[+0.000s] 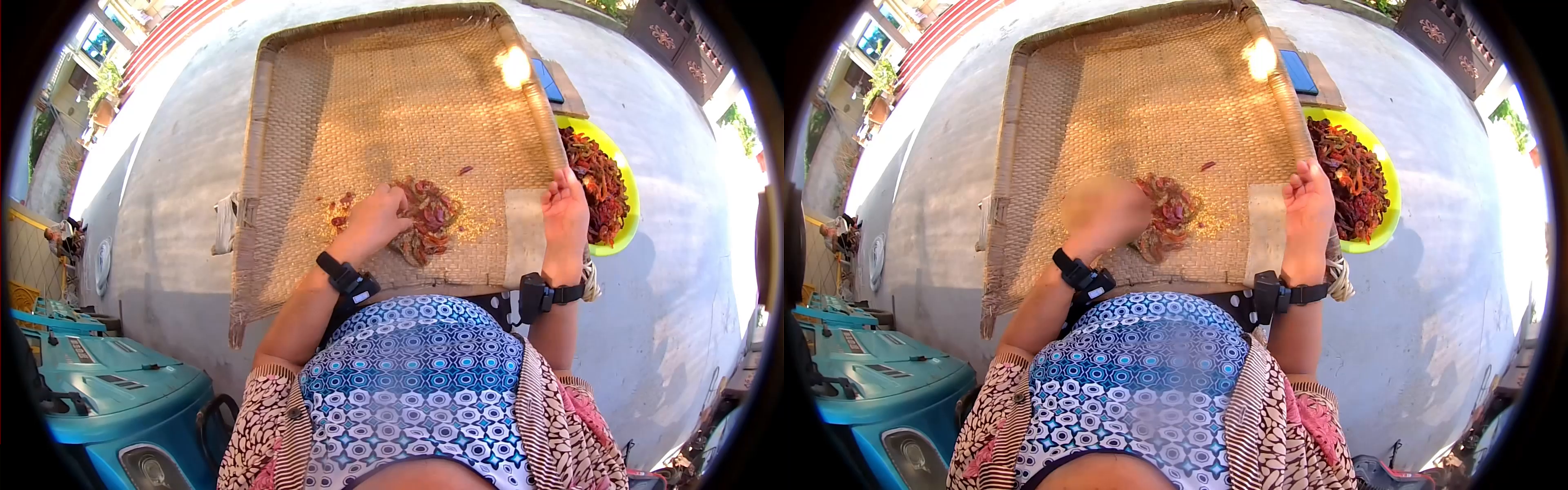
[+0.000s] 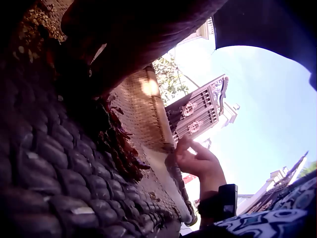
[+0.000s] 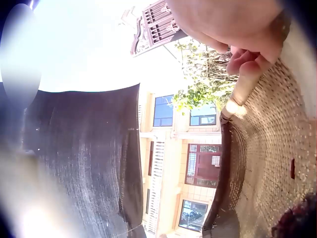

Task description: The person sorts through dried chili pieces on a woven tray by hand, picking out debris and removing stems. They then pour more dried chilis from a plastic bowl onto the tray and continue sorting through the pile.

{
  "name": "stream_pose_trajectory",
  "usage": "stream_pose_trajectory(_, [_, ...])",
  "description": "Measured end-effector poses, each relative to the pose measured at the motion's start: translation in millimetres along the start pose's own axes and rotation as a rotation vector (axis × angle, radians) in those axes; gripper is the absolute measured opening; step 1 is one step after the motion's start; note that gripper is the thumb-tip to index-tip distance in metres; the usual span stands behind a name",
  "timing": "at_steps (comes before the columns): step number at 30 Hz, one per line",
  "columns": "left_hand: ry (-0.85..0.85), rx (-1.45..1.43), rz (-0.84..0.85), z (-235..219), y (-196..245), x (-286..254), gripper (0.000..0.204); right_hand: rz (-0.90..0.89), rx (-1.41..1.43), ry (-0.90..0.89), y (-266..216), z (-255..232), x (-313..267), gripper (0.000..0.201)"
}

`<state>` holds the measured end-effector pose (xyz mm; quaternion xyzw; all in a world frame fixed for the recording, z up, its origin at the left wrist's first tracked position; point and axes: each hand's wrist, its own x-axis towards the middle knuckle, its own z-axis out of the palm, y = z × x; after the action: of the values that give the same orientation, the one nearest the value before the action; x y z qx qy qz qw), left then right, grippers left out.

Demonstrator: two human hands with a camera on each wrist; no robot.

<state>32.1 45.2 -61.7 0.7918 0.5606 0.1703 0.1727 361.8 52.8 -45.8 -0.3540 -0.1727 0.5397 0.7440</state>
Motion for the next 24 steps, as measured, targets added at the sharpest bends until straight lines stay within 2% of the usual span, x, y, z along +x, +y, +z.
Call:
stream_pose_trajectory(2, [-0.041,-0.005,-0.055,-10.1,12.6,-1.4,0.021,0.078,-0.149,-0.118,16.9,11.6,-12.3,0.023])
stream_pose_trajectory(4, [-0.059,0.154,-0.044,-11.3,14.7,1.1,0.022,0.182,-0.368,-0.228,33.2,29.7,-23.5,0.023])
stream_pose_trajectory(5, [-0.068,0.234,-0.038,-12.7,15.5,2.5,0.022,0.204,-0.499,-0.347,39.0,38.3,-27.2,0.024])
stream_pose_trajectory(7, [-0.075,0.146,-0.064,-23.6,25.4,0.3,0.022,0.249,-0.763,-0.584,47.5,54.8,-35.0,0.026])
stream_pose_trajectory(10, [-0.057,-0.134,-0.044,-27.9,29.7,-5.0,0.021,0.097,-0.884,-0.755,56.9,75.7,-55.0,0.026])
stream_pose_trajectory(13, [-0.037,-0.376,0.021,-24.2,27.0,-5.5,0.019,0.057,-0.895,-0.871,80.8,75.8,-51.4,0.028])
stream_pose_trajectory(14, [-0.035,-0.438,0.044,-22.2,26.4,-5.0,0.018,0.076,-0.892,-0.843,82.1,73.9,-49.9,0.027])
stream_pose_trajectory(16, [-0.04,-0.64,-0.013,-24.2,30.7,-7.3,0.018,0.122,-0.887,-0.788,78.7,77.9,-53.2,0.024])
stream_pose_trajectory(20, [-0.055,-0.879,-0.023,-16.8,17.5,-2.5,0.019,0.204,-0.929,-0.805,78.8,73.6,-48.7,0.025])
stream_pose_trajectory(23, [-0.228,-1.11,-0.192,-29.8,16.9,-1.3,0.019,0.323,-0.843,-0.795,76.7,74.3,-50.1,0.025])
stream_pose_trajectory(24, [-0.217,-1.1,-0.193,-28.5,17.4,-1.8,0.019,0.333,-0.832,-0.789,76.8,75.1,-51.1,0.024])
